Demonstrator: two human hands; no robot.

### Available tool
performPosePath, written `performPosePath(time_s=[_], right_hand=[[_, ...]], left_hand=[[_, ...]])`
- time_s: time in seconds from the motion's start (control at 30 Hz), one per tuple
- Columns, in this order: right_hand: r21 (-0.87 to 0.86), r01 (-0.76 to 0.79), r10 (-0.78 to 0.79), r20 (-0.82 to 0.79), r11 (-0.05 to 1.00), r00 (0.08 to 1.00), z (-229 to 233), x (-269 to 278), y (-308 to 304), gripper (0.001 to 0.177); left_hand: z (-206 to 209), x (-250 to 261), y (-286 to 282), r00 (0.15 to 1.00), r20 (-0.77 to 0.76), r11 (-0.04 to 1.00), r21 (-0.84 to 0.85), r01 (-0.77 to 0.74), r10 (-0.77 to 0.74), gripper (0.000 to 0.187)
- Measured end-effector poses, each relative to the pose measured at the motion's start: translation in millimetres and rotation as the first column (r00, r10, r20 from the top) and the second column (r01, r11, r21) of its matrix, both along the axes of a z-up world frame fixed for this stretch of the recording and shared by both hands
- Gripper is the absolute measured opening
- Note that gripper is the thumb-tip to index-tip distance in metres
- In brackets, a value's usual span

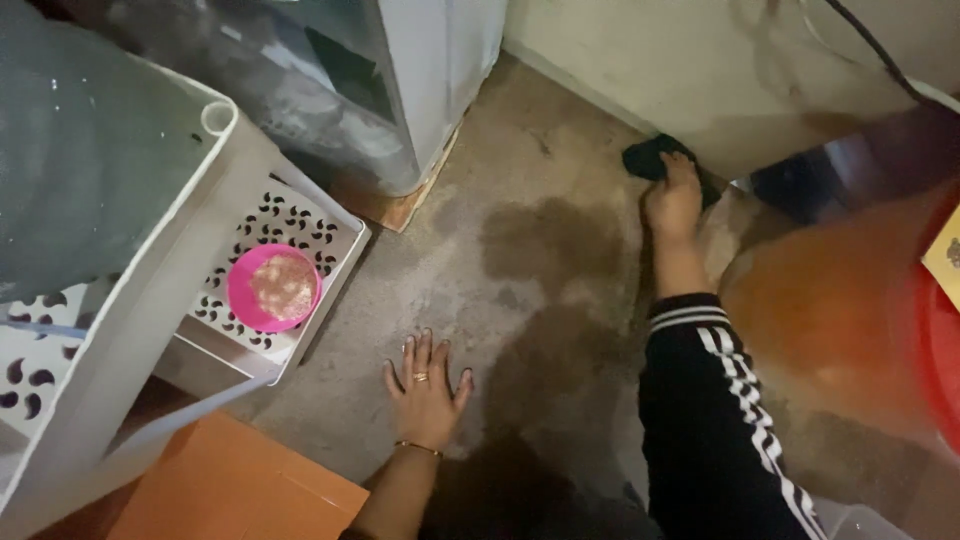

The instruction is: The person kneels on the floor and wipes a concrete surface with a dark cloth. They briefly move a white plastic storage rack to access the area behind it, then continue wiping the floor. The person also briefly touches a red bucket before resuming wiping.

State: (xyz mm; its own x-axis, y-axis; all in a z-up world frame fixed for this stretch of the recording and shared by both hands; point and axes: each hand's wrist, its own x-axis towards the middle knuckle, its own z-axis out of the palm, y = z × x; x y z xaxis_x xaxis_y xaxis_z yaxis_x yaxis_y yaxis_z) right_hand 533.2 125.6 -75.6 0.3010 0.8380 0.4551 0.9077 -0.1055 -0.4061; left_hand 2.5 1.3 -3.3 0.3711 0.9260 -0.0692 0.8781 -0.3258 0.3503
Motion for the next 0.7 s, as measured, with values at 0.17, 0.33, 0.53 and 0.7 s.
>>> performPosePath(time_s=[0.17,0.33,0.53,0.7], right_hand=[[-0.018,0.182,-0.181,0.054,0.983,0.982,1,-42,40,0.052],[-0.044,-0.003,0.015,0.270,0.999,0.963,-30,-106,12,0.045],[0.001,-0.400,0.399,0.042,0.917,0.916,36,-286,-108,0.042],[-0.249,-0.474,0.156,-0.733,0.844,0.662,155,-232,-71,0.060]], left_hand=[[15,1,4,1.000,0.004,1.000,-0.024,0.019,-0.019,0.057],[1,0,-3,1.000,-0.021,1.000,0.013,0.005,-0.005,0.055],[1,1,-3,0.999,0.040,0.998,0.066,-0.010,0.007,0.056],[5,2,-3,1.000,-0.017,0.999,-0.033,0.000,0.000,0.055]])
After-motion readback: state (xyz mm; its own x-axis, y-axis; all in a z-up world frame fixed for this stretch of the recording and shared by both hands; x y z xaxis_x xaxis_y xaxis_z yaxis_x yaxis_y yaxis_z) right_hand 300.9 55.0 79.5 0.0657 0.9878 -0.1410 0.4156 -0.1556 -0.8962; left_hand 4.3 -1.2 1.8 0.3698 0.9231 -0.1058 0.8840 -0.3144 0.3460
